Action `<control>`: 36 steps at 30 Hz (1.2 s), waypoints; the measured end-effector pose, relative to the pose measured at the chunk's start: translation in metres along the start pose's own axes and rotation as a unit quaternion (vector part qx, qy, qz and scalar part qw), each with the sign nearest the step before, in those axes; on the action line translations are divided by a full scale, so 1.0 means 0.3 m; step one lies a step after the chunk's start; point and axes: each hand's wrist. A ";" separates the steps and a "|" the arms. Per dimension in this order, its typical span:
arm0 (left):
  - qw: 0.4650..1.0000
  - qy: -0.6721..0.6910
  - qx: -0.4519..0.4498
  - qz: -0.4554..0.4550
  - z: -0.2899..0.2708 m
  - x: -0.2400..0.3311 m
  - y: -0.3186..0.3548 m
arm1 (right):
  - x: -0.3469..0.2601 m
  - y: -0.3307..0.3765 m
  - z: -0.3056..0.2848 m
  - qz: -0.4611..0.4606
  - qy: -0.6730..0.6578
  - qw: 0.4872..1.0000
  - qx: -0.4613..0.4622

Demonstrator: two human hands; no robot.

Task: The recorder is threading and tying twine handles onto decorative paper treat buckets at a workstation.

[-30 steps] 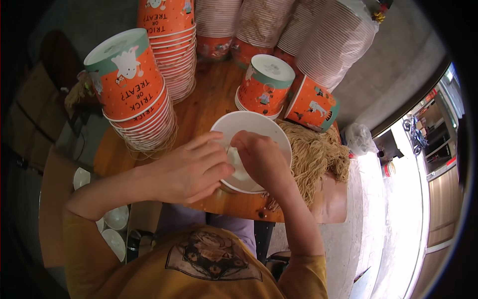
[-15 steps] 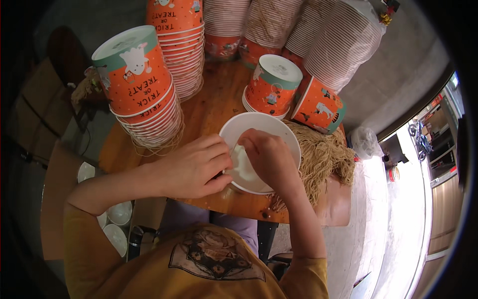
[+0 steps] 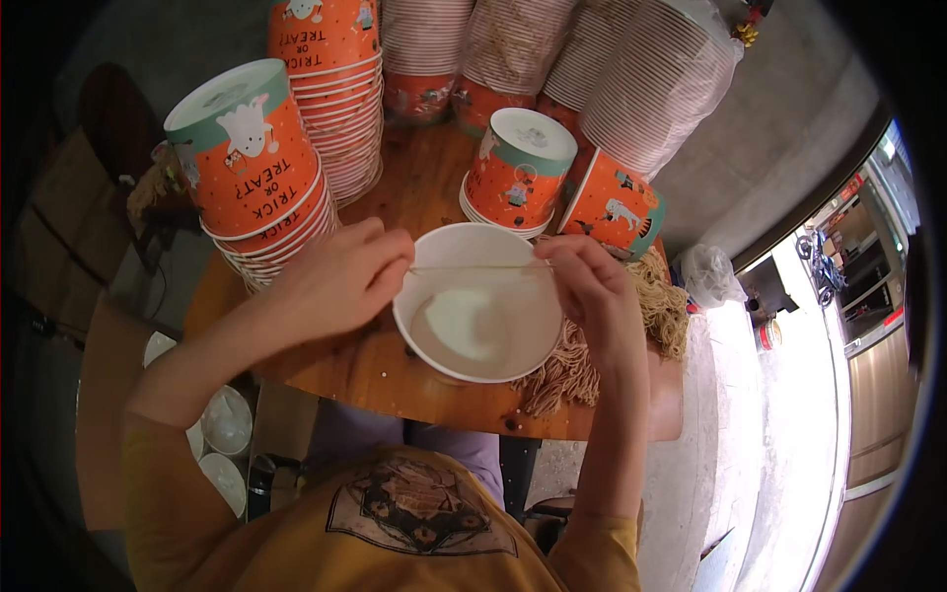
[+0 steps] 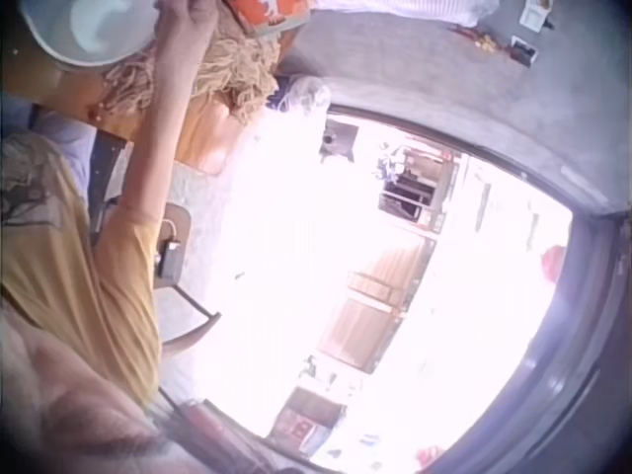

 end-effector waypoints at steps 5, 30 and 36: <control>0.988 0.098 -0.092 -0.072 0.001 -0.003 -0.082 | 0.067 0.065 -0.082 -0.009 -0.201 0.979 0.025; 0.826 0.552 -0.098 -0.060 0.299 0.316 0.169 | 0.119 0.195 0.023 -0.084 -0.478 0.868 0.101; 0.864 0.491 -0.083 -0.074 0.305 0.277 0.173 | 0.278 0.173 -0.007 -0.082 -0.158 0.963 0.201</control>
Point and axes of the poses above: each hand's wrist, its own y-axis away from the middle knuckle, its own z-axis out of the palm, x = y × z, and after that the axes turned 1 degree about x, right-handed
